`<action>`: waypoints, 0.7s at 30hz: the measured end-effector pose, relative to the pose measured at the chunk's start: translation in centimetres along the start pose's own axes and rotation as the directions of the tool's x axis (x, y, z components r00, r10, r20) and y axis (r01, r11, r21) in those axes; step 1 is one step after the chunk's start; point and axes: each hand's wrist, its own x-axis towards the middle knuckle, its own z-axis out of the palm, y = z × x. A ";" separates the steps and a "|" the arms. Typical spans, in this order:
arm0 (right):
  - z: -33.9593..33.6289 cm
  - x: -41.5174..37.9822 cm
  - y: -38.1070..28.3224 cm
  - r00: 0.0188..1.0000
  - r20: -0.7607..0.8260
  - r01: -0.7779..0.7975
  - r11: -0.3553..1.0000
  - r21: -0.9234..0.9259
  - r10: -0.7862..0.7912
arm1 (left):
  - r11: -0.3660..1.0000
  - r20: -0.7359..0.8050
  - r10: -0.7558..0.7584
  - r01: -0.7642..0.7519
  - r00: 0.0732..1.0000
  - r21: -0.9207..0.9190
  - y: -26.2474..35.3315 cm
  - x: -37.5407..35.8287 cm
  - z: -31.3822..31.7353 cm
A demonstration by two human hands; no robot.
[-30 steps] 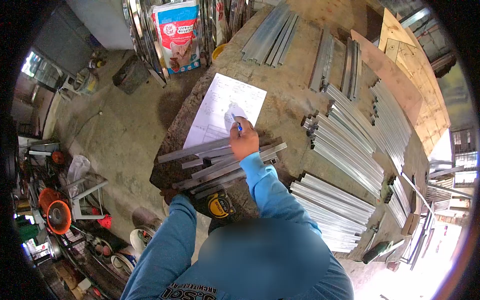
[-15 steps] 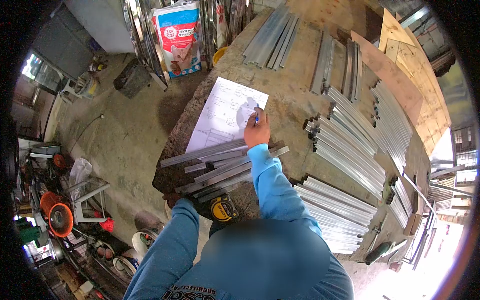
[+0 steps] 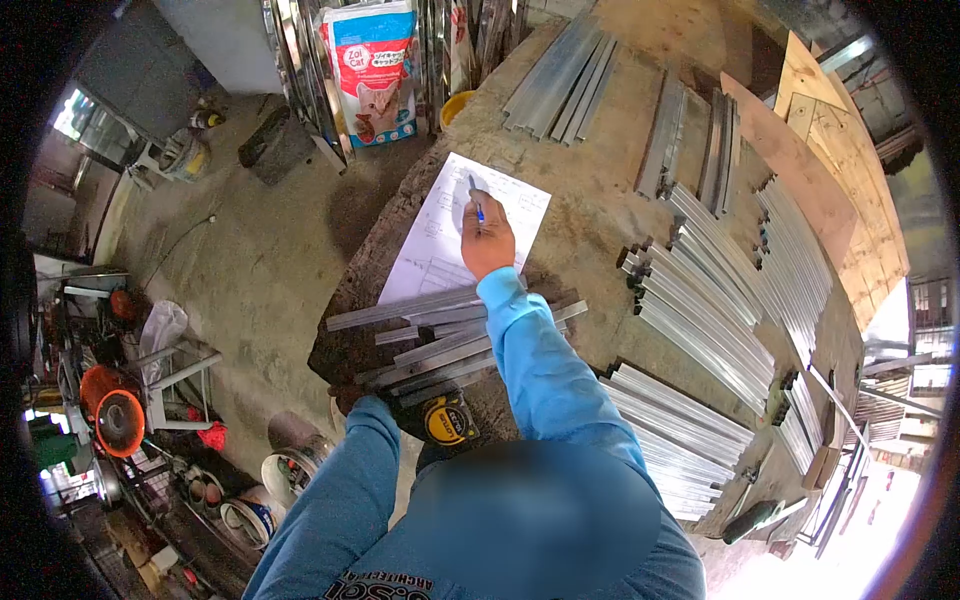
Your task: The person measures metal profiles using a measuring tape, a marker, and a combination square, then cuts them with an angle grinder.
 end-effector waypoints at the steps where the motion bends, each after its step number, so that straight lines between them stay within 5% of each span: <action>1: 0.4 0.1 -0.2 1.000 0.019 -0.012 0.999 0.050 0.011 | 0.988 0.014 -0.129 0.130 0.992 -0.085 1.4 -1.4 -0.9; 8: 1.4 -0.5 -0.5 0.999 0.041 -0.032 0.999 -0.030 0.033 | 0.997 -0.015 -0.002 0.001 1.000 -0.076 0.0 -0.5 -0.4; 16: 1.5 -2.5 -0.7 0.993 0.094 -0.062 0.998 -0.031 0.065 | 0.877 0.042 0.263 -0.257 0.964 0.406 0.5 -0.8 -0.7; 21: 0.9 -4.7 -2.0 0.984 0.180 -0.001 0.999 0.034 -0.005 | 0.888 0.072 0.208 -0.219 0.976 0.404 0.6 -1.6 -1.1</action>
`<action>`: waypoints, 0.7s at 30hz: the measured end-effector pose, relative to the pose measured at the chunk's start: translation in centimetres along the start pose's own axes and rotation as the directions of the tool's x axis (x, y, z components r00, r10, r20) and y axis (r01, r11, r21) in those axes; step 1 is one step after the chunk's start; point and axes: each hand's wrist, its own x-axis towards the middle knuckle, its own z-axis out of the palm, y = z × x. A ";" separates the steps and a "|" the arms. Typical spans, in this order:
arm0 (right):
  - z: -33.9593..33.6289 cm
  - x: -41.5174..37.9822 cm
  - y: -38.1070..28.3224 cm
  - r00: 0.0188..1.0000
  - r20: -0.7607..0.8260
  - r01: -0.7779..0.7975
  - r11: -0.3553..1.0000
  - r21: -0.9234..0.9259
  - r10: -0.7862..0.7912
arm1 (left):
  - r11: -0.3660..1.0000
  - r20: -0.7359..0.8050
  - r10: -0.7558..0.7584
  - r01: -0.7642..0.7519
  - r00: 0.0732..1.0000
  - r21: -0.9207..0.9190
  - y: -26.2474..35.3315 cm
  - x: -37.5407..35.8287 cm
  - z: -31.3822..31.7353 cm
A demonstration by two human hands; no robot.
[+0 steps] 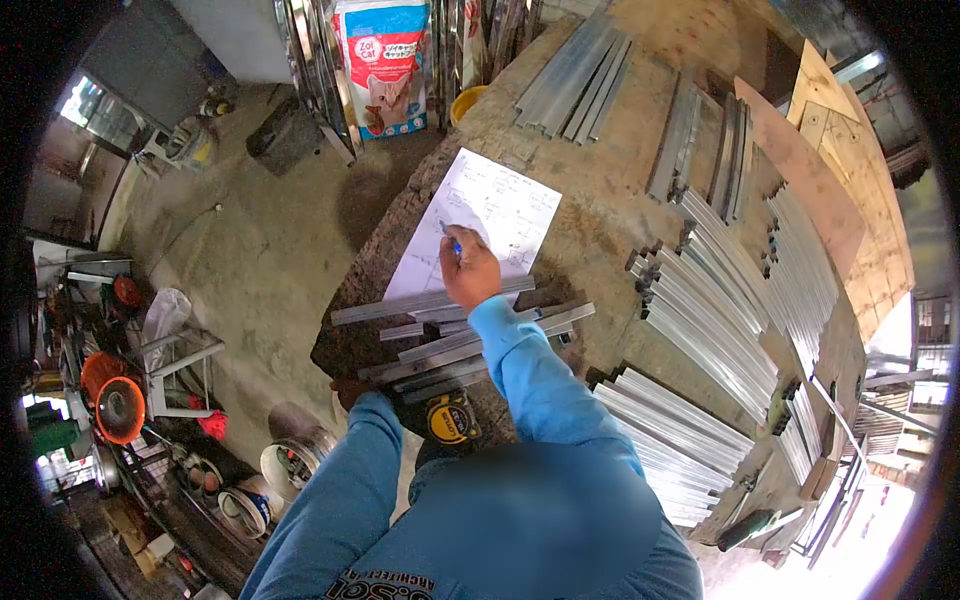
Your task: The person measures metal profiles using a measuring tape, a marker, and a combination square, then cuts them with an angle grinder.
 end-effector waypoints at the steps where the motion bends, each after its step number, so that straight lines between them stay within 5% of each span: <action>1: 0.3 -0.5 0.3 0.999 0.018 0.049 0.999 0.001 -0.049 | 0.999 0.001 -0.015 0.015 1.000 -0.031 0.0 0.0 0.0; 6: 0.3 -0.1 2.4 0.993 -0.019 -0.115 0.990 0.086 0.117 | 0.981 0.003 -0.061 0.060 0.998 -0.186 0.2 -0.1 0.0; 8: 0.3 1.1 3.7 0.930 0.043 -0.343 0.818 0.462 0.366 | 0.964 0.013 -0.094 0.094 0.995 -0.248 0.2 -0.1 0.0; 11: 0.3 3.2 4.0 0.917 0.009 -0.338 0.762 0.552 0.400 | 0.927 0.026 -0.147 0.147 0.989 -0.345 0.3 -0.2 -0.1; 21: 1.1 5.4 5.9 0.948 0.023 -0.308 0.892 0.331 0.319 | 0.723 0.088 -0.294 0.282 0.952 -0.631 0.7 -0.4 -0.2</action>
